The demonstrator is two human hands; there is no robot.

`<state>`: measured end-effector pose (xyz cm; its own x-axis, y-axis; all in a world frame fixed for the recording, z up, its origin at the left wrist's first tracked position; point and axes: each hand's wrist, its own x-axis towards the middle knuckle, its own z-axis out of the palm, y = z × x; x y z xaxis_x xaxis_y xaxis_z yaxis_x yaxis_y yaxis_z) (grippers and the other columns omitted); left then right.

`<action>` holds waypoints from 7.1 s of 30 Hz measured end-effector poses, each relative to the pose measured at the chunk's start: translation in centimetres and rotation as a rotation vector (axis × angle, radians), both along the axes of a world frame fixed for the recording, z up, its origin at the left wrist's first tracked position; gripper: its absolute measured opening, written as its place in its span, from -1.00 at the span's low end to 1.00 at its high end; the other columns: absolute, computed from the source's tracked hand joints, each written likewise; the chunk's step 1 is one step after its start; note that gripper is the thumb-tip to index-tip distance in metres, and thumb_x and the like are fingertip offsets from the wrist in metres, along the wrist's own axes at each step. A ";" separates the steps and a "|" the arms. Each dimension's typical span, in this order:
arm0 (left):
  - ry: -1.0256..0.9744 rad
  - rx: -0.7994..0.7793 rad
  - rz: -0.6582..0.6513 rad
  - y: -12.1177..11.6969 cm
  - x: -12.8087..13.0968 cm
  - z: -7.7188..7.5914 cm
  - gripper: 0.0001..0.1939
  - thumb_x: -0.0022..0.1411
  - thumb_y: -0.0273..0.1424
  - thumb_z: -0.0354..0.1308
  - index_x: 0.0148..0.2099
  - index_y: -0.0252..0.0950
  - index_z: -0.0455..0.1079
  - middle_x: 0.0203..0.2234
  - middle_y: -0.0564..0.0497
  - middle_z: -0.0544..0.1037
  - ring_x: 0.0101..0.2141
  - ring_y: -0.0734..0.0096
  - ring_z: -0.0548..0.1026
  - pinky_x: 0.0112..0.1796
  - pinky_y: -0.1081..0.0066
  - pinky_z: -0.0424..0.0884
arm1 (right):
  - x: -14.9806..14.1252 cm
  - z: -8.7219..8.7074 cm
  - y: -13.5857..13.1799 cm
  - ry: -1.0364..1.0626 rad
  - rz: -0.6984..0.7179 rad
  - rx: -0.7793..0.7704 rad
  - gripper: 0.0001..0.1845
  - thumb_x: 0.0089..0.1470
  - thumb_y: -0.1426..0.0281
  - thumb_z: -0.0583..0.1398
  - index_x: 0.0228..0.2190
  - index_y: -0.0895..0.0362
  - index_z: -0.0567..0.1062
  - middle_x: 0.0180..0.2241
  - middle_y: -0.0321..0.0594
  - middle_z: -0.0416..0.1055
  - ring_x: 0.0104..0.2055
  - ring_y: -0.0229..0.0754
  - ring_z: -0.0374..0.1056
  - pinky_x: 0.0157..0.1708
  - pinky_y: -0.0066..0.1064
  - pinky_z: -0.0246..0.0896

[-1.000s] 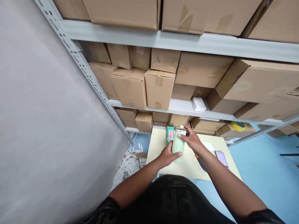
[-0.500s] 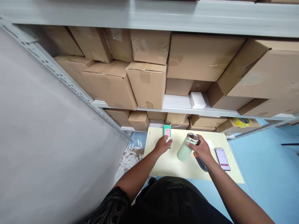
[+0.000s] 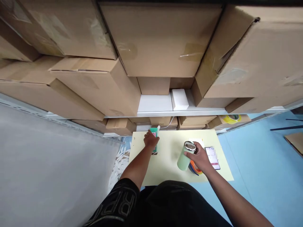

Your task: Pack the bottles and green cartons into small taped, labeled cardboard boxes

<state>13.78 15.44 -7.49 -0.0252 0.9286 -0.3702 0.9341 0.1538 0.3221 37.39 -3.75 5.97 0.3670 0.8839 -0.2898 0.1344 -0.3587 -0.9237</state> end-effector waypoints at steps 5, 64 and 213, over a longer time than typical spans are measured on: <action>-0.266 0.173 -0.077 -3.5 -3.0 1.1 0.02 0.14 -0.28 0.28 0.52 -0.30 -0.13 0.23 -0.27 0.40 0.24 -0.11 0.31 0.18 0.07 0.30 | 0.1 0.8 2.0 -0.017 0.007 -0.003 -0.40 -0.15 0.14 0.46 -0.08 0.06 0.48 -0.19 -0.20 0.60 -0.16 0.01 0.51 -0.15 -0.20 0.41; -0.702 0.341 -0.231 -14.8 -10.8 -3.1 -0.26 0.04 -0.50 0.34 0.26 -0.28 0.22 0.12 -0.21 0.40 0.16 -0.01 0.41 0.19 -0.04 0.43 | -15.1 -7.5 3.8 -0.964 0.754 0.331 -0.31 0.02 0.09 0.35 0.13 0.13 0.46 0.23 0.13 0.37 0.31 0.29 0.19 0.30 0.11 0.02; -1.006 -0.088 0.154 -18.2 -13.3 -3.3 -0.20 0.13 -0.42 0.35 0.38 -0.13 0.20 0.32 -0.21 0.37 0.23 -0.05 0.44 0.02 0.04 0.55 | -14.6 -18.8 0.9 -0.108 0.683 -0.012 -0.15 -0.09 0.53 0.21 0.27 -0.03 0.30 0.17 -0.06 0.49 0.14 -0.01 0.51 0.03 -0.04 0.50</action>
<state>0.46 -2.72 -10.80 0.2178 0.9100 -0.3527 0.2052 0.3105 0.9281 22.78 -2.86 -12.86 -0.2431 0.9244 -0.2940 0.4251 -0.1709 -0.8889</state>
